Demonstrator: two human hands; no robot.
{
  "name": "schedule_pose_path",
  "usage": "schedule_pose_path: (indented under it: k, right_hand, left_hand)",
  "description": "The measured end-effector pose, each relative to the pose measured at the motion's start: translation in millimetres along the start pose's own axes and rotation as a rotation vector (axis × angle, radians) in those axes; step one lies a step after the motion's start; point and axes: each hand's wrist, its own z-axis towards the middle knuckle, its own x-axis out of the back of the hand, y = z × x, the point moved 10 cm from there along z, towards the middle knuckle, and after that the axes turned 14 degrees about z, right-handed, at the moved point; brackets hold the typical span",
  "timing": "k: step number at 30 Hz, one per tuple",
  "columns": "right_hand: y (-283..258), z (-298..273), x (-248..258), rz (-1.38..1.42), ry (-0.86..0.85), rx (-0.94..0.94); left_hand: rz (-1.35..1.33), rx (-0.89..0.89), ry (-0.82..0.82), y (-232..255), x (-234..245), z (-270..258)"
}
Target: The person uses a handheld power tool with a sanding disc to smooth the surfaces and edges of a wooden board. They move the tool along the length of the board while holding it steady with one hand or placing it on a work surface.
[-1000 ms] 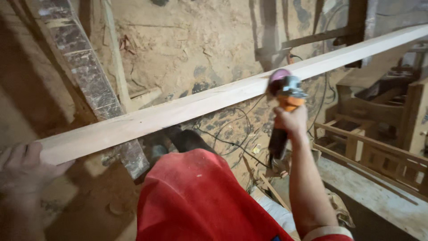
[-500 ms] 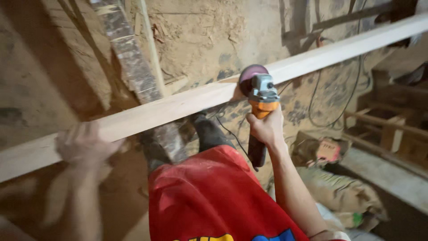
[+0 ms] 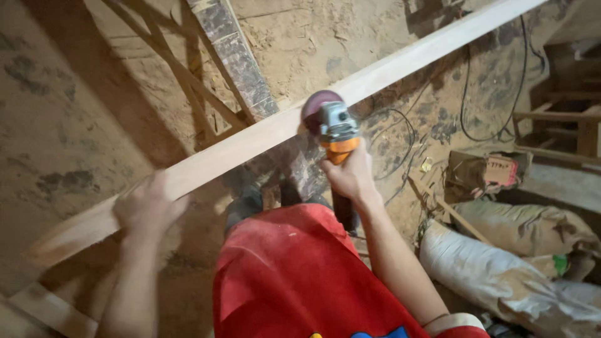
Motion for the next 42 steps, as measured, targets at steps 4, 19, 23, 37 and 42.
schedule_pose_path:
  k: [4,19,23,37,42]
  right_hand:
    - [-17.6,-27.0,-25.1,0.059,-0.039,-0.013]
    - [-54.3,-53.4,-72.4,-0.231,-0.403,-0.103]
    - [-39.2,-20.9,-22.9,-0.220,-0.309,-0.132]
    - [56.9,124.7,150.6,0.068,0.046,-0.130]
    - [62.5,126.0,132.0,0.203,0.035,-0.125]
  left_hand:
    - [-0.018,0.054,0.047,-57.2,-19.5,-32.0]
    - [0.135,0.077,0.410,-79.8,-31.5,-63.3]
    - [0.143,0.074,0.445,-77.1,-35.0,-66.8]
    - [0.259,0.099,0.348,-74.7,-58.0,-71.2]
    - [0.189,0.134,0.320,-76.2,-65.4,-71.8]
